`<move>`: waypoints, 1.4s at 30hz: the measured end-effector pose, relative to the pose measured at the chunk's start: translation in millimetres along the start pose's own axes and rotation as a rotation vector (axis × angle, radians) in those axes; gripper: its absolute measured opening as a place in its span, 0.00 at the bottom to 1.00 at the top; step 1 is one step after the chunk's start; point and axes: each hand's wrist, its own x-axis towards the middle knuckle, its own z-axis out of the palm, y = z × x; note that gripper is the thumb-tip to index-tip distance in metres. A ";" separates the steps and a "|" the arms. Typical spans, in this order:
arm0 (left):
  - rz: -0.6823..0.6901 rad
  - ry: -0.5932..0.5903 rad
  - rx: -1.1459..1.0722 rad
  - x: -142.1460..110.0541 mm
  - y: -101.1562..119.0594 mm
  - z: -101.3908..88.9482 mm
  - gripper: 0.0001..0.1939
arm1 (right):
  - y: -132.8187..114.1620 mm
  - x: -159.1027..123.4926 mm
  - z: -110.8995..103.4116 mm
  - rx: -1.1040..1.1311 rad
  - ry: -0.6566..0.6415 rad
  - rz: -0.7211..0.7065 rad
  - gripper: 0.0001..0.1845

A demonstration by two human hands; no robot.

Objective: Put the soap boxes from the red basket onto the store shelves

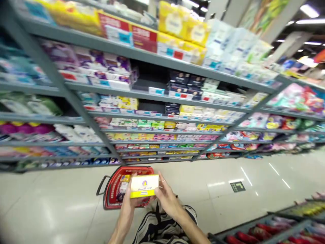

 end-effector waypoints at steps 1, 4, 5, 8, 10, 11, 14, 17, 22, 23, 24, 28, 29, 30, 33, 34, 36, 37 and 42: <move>0.009 -0.048 0.017 -2.6 0.4 7.0 0.51 | -4.5 -4.7 -8.3 0.001 0.059 -0.036 0.41; 0.050 -0.127 0.084 -12.3 2.7 28.9 0.48 | -15.5 -16.8 -31.4 0.019 0.180 -0.121 0.41; 0.063 -0.139 0.116 -15.4 3.2 36.3 0.49 | -18.1 -20.4 -38.1 0.032 0.199 -0.145 0.42; 0.081 -0.171 0.184 -20.8 0.5 59.2 0.51 | -20.5 -31.6 -57.6 0.079 0.248 -0.196 0.43; 0.066 -0.201 0.217 -21.7 -5.6 76.2 0.54 | -18.6 -40.1 -73.3 0.122 0.283 -0.211 0.43; 0.056 -0.219 0.231 -21.9 -10.1 85.7 0.55 | -17.3 -44.9 -82.8 0.144 0.298 -0.211 0.43; 0.028 -0.249 0.273 -24.0 -29.0 118.5 0.57 | -14.0 -60.6 -119.6 0.196 0.334 -0.202 0.42; -0.003 -0.183 0.311 -30.5 -54.1 158.0 0.53 | -12.3 -76.8 -167.8 0.222 0.332 -0.182 0.41; -0.020 -0.041 0.327 -47.3 -102.5 233.2 0.43 | -11.3 -100.7 -257.4 0.266 0.271 -0.136 0.42; -0.022 -0.025 0.320 -50.2 -112.0 248.5 0.43 | -12.3 -104.8 -274.8 0.274 0.261 -0.132 0.42; -0.023 -0.011 0.311 -52.5 -121.0 263.4 0.43 | -14.0 -108.6 -291.7 0.277 0.254 -0.129 0.42; -0.028 0.013 0.275 -55.6 -148.5 319.4 0.43 | -27.8 -116.9 -350.5 0.298 0.245 -0.119 0.42; -0.029 0.015 0.266 -54.4 -152.8 332.0 0.43 | -32.0 -116.8 -362.5 0.312 0.252 -0.120 0.42; -0.030 0.011 0.257 -52.3 -156.1 343.8 0.42 | -35.9 -115.6 -373.4 0.327 0.263 -0.122 0.43; -0.030 -0.027 0.226 -39.0 -162.3 371.8 0.40 | -44.0 -107.1 -398.7 0.340 0.290 -0.129 0.42; -0.029 -0.043 0.221 -32.2 -163.6 378.6 0.39 | -45.6 -103.2 -405.0 0.335 0.299 -0.129 0.42; -0.031 -0.056 0.207 -15.6 -166.3 389.1 0.37 | -48.2 -94.8 -415.2 0.315 0.325 -0.125 0.43; -0.040 -0.052 0.199 -5.8 -167.7 393.7 0.37 | -49.9 -90.5 -419.6 0.298 0.347 -0.119 0.43; -0.130 -0.113 0.157 46.3 -171.2 424.6 0.40 | -68.9 -70.3 -445.1 0.169 0.488 -0.096 0.45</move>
